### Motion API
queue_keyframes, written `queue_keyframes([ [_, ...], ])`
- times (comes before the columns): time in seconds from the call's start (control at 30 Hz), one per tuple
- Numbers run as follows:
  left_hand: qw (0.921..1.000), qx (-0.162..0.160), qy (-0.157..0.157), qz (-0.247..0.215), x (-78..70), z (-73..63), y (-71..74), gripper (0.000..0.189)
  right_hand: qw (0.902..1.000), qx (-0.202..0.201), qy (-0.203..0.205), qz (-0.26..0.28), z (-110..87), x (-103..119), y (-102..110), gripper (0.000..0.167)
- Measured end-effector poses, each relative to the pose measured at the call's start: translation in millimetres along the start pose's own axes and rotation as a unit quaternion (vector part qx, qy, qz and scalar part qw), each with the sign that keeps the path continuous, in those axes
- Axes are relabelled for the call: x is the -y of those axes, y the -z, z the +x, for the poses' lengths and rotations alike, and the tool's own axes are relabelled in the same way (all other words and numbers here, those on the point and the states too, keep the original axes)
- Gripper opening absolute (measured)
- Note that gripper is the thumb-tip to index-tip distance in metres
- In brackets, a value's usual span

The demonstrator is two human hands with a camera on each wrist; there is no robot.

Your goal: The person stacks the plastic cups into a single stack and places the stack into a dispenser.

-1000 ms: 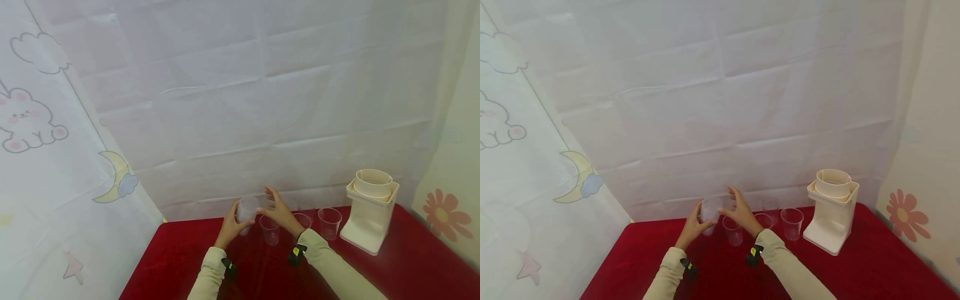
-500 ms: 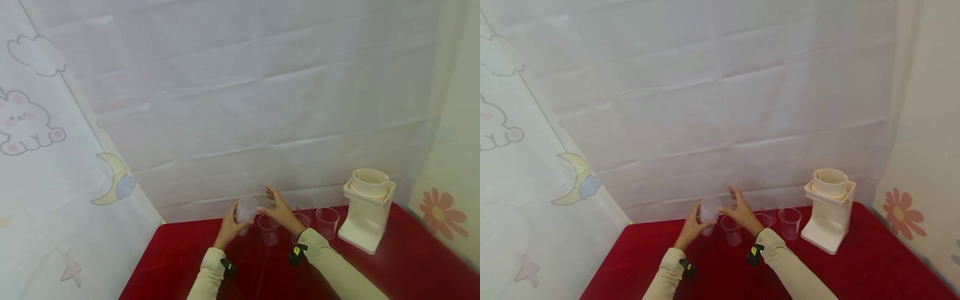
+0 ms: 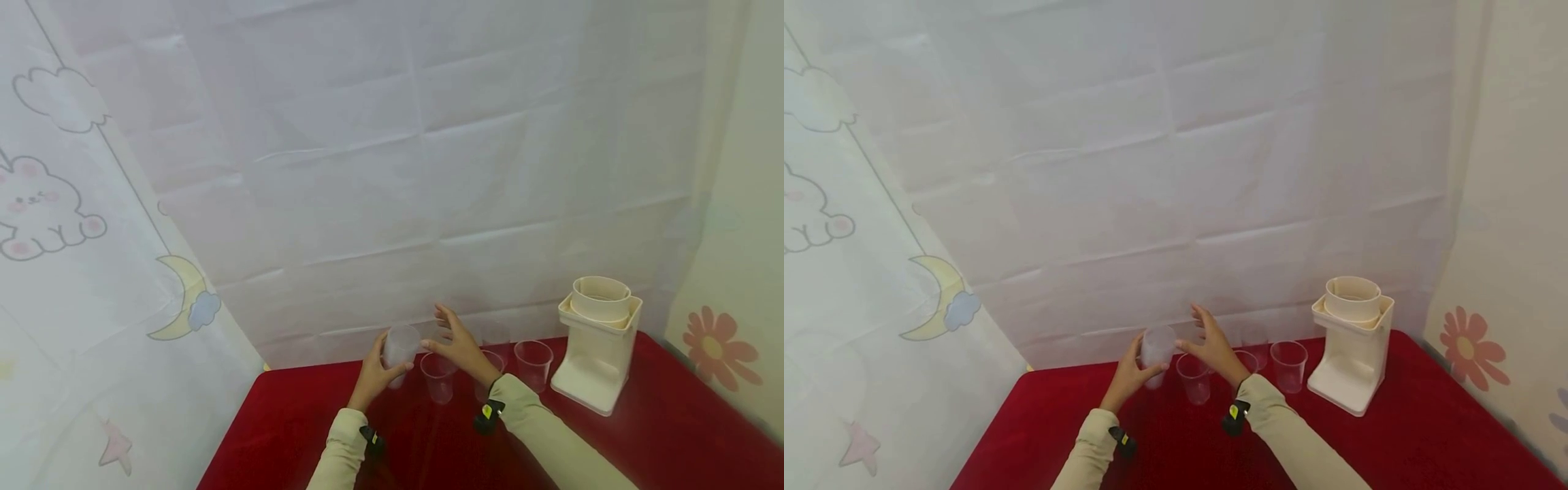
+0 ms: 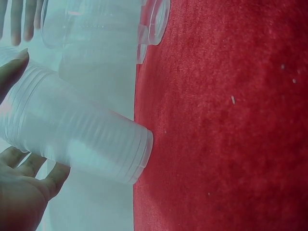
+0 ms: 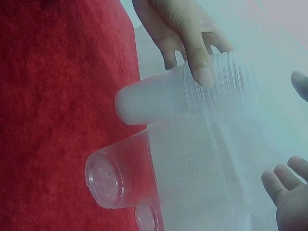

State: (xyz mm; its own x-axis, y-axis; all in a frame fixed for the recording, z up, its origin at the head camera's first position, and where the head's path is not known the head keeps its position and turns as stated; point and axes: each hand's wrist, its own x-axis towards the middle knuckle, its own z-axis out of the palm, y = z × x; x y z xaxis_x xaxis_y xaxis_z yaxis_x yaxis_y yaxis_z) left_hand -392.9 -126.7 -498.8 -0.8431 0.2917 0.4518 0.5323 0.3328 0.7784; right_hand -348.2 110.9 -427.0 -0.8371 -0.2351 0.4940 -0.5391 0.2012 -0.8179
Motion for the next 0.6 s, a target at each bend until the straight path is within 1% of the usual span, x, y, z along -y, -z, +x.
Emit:
queue_keyframes([
  [0.1,1.0000,-0.002,-0.002,0.003,0.7,-0.1,-0.2,0.085,1.0000,-0.001,-0.001,-0.001,-0.4,0.4,0.9,0.085],
  [0.33,0.9999,0.002,-0.002,-0.012,-39.1,-7.8,5.9,0.081,1.0000,-0.008,0.000,0.001,-0.7,0.4,2.4,0.084],
  [0.6,0.9998,0.007,-0.007,-0.017,-39.5,-8.4,6.1,0.080,0.9999,-0.008,0.003,-0.010,-1.7,-0.7,6.9,0.085],
])
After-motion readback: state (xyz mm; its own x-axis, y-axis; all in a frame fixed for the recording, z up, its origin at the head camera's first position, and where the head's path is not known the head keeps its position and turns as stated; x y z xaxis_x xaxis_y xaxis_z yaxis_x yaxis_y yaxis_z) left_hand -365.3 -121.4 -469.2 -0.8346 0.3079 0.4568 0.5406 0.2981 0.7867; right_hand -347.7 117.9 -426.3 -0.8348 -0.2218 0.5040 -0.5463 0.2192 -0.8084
